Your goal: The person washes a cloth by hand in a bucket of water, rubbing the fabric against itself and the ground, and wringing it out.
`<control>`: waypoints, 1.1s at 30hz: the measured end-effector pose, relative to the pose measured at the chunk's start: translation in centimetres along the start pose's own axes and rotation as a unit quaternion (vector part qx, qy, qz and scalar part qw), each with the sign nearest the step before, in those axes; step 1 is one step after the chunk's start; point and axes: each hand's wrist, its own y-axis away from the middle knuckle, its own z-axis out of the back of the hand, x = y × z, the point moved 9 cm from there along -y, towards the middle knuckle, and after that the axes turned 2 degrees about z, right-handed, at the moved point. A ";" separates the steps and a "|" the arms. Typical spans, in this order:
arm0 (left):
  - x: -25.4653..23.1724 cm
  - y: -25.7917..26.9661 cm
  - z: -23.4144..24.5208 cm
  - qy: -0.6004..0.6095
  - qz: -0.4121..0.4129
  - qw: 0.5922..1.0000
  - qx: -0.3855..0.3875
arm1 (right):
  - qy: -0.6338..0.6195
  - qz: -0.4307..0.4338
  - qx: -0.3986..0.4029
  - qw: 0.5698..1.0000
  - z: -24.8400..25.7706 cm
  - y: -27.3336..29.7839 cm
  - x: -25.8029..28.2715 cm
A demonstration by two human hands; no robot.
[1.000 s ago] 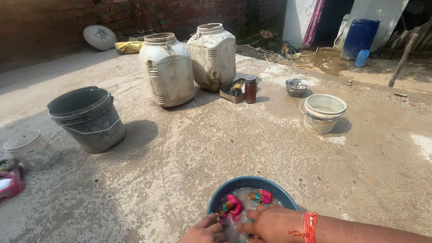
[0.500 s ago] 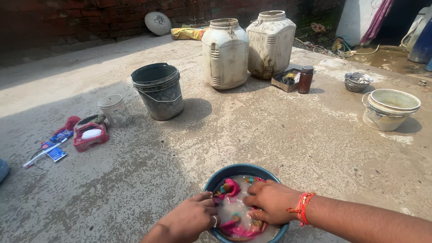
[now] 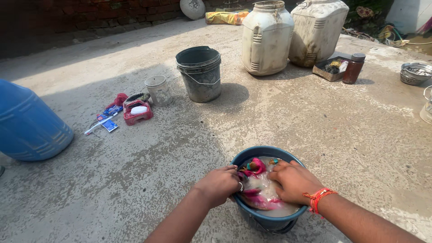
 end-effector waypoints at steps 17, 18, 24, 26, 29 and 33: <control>-3.2 -7.0 -10.6 0.147 0.261 0.852 0.430 | 0.033 -0.079 0.219 0.972 -4.0 0.2 0.4; -3.2 -7.1 -11.0 0.144 0.257 0.853 0.430 | 0.016 -0.073 0.197 0.978 -3.7 0.3 0.6; -3.4 -7.8 -9.8 0.239 0.210 0.879 0.356 | -0.103 -0.019 -0.048 0.993 0.9 0.6 1.2; -2.0 -6.9 -7.8 0.301 0.223 0.877 0.300 | -0.171 0.000 -0.139 0.975 2.7 1.6 1.5; 0.2 -5.8 -4.4 0.331 0.271 0.875 0.227 | -0.229 0.029 -0.231 0.945 5.0 3.2 2.0; 1.3 -4.3 -1.5 0.286 0.336 0.869 0.223 | -0.236 0.003 -0.240 0.942 5.6 3.8 2.4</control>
